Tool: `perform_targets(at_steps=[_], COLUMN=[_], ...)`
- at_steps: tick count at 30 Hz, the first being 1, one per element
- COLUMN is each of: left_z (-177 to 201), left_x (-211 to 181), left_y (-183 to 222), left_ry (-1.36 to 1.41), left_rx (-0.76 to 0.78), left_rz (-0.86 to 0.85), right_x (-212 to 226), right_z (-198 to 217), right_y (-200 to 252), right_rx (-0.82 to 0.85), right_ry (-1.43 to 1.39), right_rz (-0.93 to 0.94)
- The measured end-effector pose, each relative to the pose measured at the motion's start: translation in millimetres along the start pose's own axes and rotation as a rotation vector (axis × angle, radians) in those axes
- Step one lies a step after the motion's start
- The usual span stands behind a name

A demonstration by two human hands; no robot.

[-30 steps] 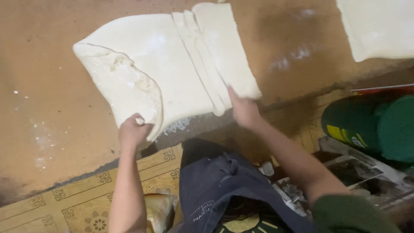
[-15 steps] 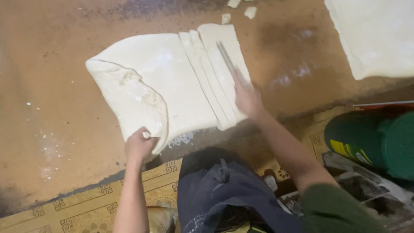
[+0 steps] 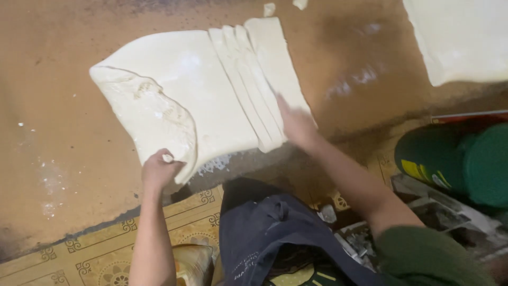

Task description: Cutting and dividing large sheets of dough into small uniform pieces on a floured workbench

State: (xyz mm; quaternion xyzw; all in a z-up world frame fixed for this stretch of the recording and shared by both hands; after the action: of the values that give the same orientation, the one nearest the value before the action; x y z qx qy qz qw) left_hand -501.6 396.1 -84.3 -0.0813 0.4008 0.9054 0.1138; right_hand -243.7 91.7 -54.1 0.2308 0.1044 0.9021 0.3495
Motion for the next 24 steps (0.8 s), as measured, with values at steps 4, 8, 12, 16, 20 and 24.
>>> perform_targets(at_steps=[4,8,12,16,20,24], left_z=[-3,-3,-2,-2,12,20], left_x=[1,-1,-3,-2,-21,-34], left_y=[10,13,10,6,16,19], left_ry=[-0.006,-0.011,-0.021,0.019,-0.048,-0.161], left_rx=[-0.058,-0.104,-0.093,-0.014,0.048,0.098], left_rz=[-0.052,-0.065,-0.043,0.006,0.089,0.09], right_x=[-21,-33,-2,-16,-30,-18], right_z=[-51,-68,-7,35,41,53], right_y=[151,237,174,-6,-180,-208], right_rx=[0.127,0.275,-0.293,-0.013,-0.137,-0.066], right_ry=[0.085,-0.082,-0.115,-0.304,0.041,0.084], right_rz=[-0.031,-0.083,-0.095,-0.187,0.004,-0.068])
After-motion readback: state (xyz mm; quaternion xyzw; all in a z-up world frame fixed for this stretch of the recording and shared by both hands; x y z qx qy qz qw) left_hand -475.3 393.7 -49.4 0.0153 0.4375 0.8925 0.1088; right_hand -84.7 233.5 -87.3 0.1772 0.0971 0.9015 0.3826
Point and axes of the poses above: each hand's wrist, its own y-axis away from the middle knuckle, its own z-axis out of the back of the hand, x = y × z, the point moved 4 cm from there along -y, towards the middle knuckle, and after that the axes turned 12 degrees about z, right-handed, at the moved point
